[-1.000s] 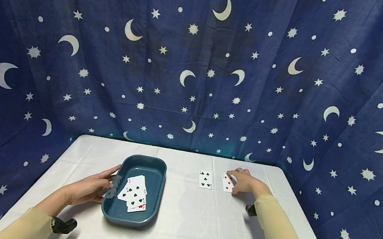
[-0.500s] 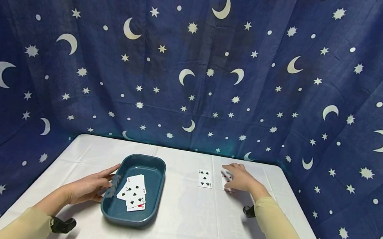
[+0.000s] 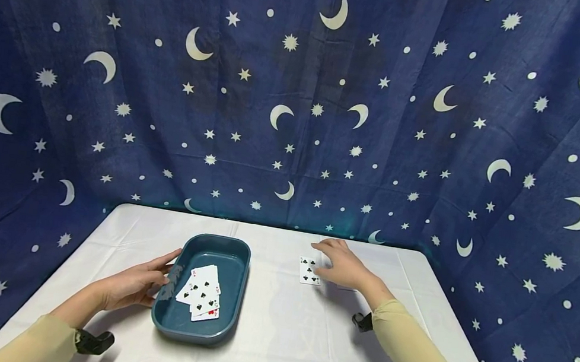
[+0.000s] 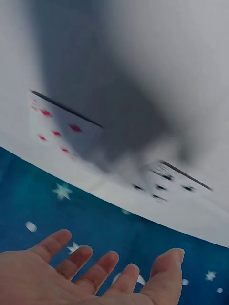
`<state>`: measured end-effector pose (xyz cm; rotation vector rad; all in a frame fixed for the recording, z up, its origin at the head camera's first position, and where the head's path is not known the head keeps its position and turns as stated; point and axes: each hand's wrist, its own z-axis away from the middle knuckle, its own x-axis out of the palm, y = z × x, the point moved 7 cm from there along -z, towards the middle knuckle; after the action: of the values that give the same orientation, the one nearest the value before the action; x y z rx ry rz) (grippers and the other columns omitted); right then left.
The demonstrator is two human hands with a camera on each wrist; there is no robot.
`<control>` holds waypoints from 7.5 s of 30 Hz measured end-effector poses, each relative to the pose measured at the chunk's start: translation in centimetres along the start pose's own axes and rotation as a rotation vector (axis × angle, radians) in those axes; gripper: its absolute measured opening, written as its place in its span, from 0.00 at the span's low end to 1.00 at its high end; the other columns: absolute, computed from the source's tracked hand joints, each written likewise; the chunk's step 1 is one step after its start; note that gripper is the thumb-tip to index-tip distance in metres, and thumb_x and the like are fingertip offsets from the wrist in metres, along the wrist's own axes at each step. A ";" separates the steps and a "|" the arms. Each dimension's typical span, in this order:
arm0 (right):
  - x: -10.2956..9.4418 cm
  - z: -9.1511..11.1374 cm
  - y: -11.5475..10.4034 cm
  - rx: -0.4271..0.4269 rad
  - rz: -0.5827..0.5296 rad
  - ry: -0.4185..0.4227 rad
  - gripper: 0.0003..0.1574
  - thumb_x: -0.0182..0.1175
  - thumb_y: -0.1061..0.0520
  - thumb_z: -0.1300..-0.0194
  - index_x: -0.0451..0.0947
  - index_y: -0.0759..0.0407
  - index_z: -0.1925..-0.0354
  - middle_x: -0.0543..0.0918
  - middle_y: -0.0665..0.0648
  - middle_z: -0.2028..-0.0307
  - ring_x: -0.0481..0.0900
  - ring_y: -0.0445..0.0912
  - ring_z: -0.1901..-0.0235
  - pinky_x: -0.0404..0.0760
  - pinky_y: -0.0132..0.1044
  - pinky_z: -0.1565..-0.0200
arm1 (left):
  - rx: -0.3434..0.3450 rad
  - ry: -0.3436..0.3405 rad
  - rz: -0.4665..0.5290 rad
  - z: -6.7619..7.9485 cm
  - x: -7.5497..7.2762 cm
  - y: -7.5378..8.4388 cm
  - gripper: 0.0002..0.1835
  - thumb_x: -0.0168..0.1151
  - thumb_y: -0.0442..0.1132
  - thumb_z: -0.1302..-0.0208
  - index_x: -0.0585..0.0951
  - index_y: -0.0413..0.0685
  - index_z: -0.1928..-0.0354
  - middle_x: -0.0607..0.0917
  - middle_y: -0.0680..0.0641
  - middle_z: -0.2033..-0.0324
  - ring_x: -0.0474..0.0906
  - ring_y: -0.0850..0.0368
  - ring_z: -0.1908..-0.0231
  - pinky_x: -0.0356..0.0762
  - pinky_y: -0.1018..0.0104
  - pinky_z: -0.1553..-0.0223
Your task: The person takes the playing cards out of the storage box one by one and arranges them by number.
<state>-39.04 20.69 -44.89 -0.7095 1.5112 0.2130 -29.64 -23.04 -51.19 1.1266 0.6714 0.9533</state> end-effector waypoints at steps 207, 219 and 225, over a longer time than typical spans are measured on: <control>-2.2 6.0 7.1 0.214 0.004 -0.105 0.55 0.81 0.50 0.52 0.70 0.54 0.28 0.67 0.64 0.30 0.60 0.63 0.33 0.66 0.65 0.38 | 0.003 -0.002 0.004 0.0 0.1 -0.1 0.44 0.51 0.36 0.26 0.40 0.62 0.17 0.40 0.30 0.21 0.63 0.38 0.32 0.79 0.41 0.48; -2.2 8.1 11.3 0.320 0.015 -0.133 0.54 0.80 0.55 0.55 0.71 0.62 0.30 0.69 0.69 0.35 0.60 0.68 0.37 0.65 0.69 0.40 | 0.000 0.003 -0.001 -0.1 0.2 -0.1 0.45 0.51 0.36 0.27 0.40 0.63 0.17 0.40 0.30 0.21 0.62 0.39 0.31 0.78 0.42 0.48; -2.0 8.6 12.9 0.367 0.036 -0.177 0.54 0.79 0.56 0.55 0.71 0.63 0.31 0.67 0.72 0.35 0.60 0.69 0.38 0.66 0.69 0.41 | -0.005 0.019 -0.001 0.0 0.1 -0.1 0.44 0.51 0.35 0.27 0.41 0.63 0.17 0.41 0.31 0.21 0.62 0.39 0.32 0.79 0.43 0.48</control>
<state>-39.06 36.10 -47.54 -0.3614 1.3462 0.0215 -29.57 -22.93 -51.34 1.1135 0.6848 0.9655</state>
